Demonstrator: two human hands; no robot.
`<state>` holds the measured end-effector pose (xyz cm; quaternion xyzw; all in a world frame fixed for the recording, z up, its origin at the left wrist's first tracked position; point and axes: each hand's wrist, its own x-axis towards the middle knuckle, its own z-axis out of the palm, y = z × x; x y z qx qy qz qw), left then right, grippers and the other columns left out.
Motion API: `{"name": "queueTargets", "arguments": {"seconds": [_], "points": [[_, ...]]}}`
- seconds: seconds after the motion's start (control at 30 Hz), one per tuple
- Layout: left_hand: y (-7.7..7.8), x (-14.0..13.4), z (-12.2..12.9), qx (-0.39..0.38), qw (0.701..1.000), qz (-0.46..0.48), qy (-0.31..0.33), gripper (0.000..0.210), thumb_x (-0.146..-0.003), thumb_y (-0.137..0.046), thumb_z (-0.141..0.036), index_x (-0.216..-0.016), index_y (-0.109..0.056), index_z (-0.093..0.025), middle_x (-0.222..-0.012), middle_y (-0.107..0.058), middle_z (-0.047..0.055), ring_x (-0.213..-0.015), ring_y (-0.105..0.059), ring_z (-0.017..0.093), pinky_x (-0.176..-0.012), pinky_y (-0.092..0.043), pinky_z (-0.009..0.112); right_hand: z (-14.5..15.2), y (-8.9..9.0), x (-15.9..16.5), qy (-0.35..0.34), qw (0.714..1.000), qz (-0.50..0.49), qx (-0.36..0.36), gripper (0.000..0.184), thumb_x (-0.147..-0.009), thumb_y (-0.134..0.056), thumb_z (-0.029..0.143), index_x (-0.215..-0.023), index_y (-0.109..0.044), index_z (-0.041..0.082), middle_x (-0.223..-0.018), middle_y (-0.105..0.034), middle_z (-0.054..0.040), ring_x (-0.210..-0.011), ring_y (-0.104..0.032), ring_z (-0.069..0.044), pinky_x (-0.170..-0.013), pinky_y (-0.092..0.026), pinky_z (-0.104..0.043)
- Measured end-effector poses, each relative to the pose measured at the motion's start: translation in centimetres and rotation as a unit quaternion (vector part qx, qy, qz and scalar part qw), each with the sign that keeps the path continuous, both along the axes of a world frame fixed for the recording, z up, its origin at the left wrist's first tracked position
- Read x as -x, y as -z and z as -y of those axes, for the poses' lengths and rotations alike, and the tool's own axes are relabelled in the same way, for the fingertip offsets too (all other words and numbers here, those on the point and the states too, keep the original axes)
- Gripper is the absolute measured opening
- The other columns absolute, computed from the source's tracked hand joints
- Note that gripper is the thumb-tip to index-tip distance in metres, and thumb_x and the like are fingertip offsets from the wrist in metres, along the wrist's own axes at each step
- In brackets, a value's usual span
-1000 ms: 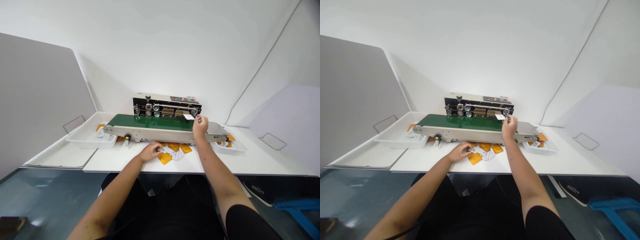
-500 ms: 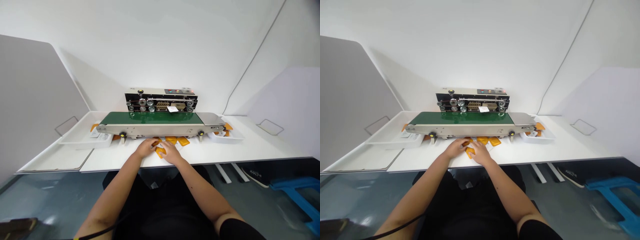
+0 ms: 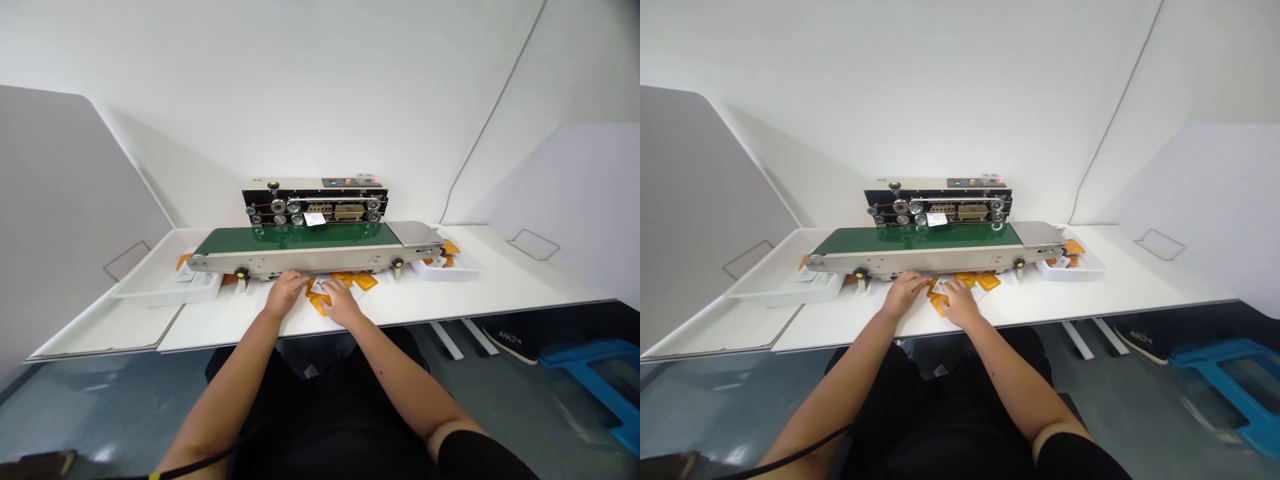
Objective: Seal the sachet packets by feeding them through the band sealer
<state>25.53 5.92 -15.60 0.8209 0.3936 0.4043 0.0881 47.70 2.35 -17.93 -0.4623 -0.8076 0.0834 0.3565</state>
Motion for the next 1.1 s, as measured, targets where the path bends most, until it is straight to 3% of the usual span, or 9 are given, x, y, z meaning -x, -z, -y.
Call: {"name": "queueTargets", "arguments": {"seconds": [0.17,0.3,0.4,0.6,0.8,0.87,0.97,1.03,1.1], "points": [[-0.6,-0.5,1.1,0.033,0.995,0.084,-0.033,0.025,-0.097,-0.050,-0.035,-0.107,-0.069,-0.022,-0.103,-0.069,0.009,-0.096,-0.062,0.023,-0.091,-0.049,0.036,0.3,-1.0,0.2,0.030,0.996,-0.065,-0.046,0.060,-0.090,-0.060,0.032,-0.147,-0.045,0.021,-0.146,-0.047,-0.0122,-0.134,-0.041,-0.031,-0.114,-0.033,-0.049],[-0.4,-1.1,1.5,0.187,0.968,0.154,0.062,0.033,-0.093,-0.057,-0.042,-0.118,-0.059,-0.020,-0.090,-0.066,0.005,-0.075,-0.061,0.017,-0.069,-0.051,0.028,0.5,-1.2,-0.1,-0.001,0.994,-0.103,-0.027,0.044,-0.096,-0.050,0.030,-0.139,-0.055,0.024,-0.126,-0.064,-0.0090,-0.118,-0.055,-0.027,-0.106,-0.043,-0.045],[-0.4,-1.3,1.8,0.244,0.947,0.166,0.129,0.047,-0.091,-0.060,-0.044,-0.130,-0.051,-0.019,-0.080,-0.062,0.001,-0.067,-0.057,0.014,-0.062,-0.048,0.024,0.4,-0.9,-0.6,-0.016,0.990,-0.142,0.012,0.037,-0.096,-0.049,0.031,-0.129,-0.063,0.026,-0.117,-0.069,-0.0070,-0.110,-0.061,-0.024,-0.100,-0.047,-0.041],[-0.8,-1.2,2.0,0.280,0.933,0.186,0.129,0.044,-0.087,-0.065,-0.048,-0.118,-0.054,-0.018,-0.069,-0.058,-0.002,-0.060,-0.053,0.012,-0.055,-0.042,0.022,0.4,-0.7,-0.9,-0.023,0.972,-0.219,0.077,0.032,-0.094,-0.050,0.034,-0.118,-0.069,0.027,-0.116,-0.071,-0.0042,-0.102,-0.066,-0.022,-0.093,-0.052,-0.038],[-0.9,-1.1,2.4,0.324,0.914,0.186,0.158,0.040,-0.086,-0.067,-0.047,-0.109,-0.046,-0.021,-0.063,-0.055,-0.006,-0.051,-0.050,0.010,-0.048,-0.036,0.020,0.6,-1.0,-1.2,-0.039,0.961,-0.226,0.153,0.029,-0.088,-0.056,0.036,-0.108,-0.071,0.021,-0.078,-0.069,-0.0006,-0.069,-0.062,-0.017,-0.067,-0.052,-0.029],[-0.9,-1.0,2.4,0.323,0.911,0.196,0.163,0.042,-0.086,-0.067,-0.048,-0.107,-0.043,-0.021,-0.065,-0.058,-0.005,-0.052,-0.053,0.010,-0.050,-0.038,0.020,0.0,-2.2,-2.3,-0.069,0.956,-0.213,0.192,0.027,-0.084,-0.060,0.035,-0.104,-0.071,0.020,-0.072,-0.066,0.0013,-0.063,-0.060,-0.015,-0.061,-0.049,-0.026],[-0.8,-0.9,2.3,0.305,0.909,0.225,0.174,0.045,-0.086,-0.067,-0.048,-0.109,-0.041,-0.021,-0.076,-0.066,0.000,-0.061,-0.060,0.012,-0.056,-0.043,0.022,-2.1,-5.8,-5.7,-0.067,0.931,-0.268,0.238,0.027,-0.077,-0.069,0.035,-0.097,-0.070,0.018,-0.065,-0.063,0.0028,-0.054,-0.057,-0.011,-0.053,-0.046,-0.021],[-0.7,-0.7,2.1,0.296,0.907,0.239,0.178,0.046,-0.086,-0.067,-0.049,-0.111,-0.040,-0.021,-0.083,-0.069,0.003,-0.067,-0.063,0.014,-0.058,-0.043,0.023,-4.5,-9.1,-9.1,-0.008,0.901,-0.373,0.220,0.031,-0.072,-0.073,0.036,-0.097,-0.067,0.017,-0.059,-0.059,0.0046,-0.047,-0.052,-0.009,-0.045,-0.040,-0.018],[-0.6,-0.5,2.0,0.289,0.908,0.243,0.183,0.046,-0.086,-0.067,-0.049,-0.112,-0.041,-0.021,-0.085,-0.070,0.005,-0.073,-0.067,0.016,-0.059,-0.044,0.024,-7.2,-12.2,-12.8,0.078,0.859,-0.484,0.149,0.030,-0.073,-0.072,0.032,-0.097,-0.063,0.018,-0.053,-0.055,0.0065,-0.042,-0.047,-0.007,-0.040,-0.034,-0.014]]}}
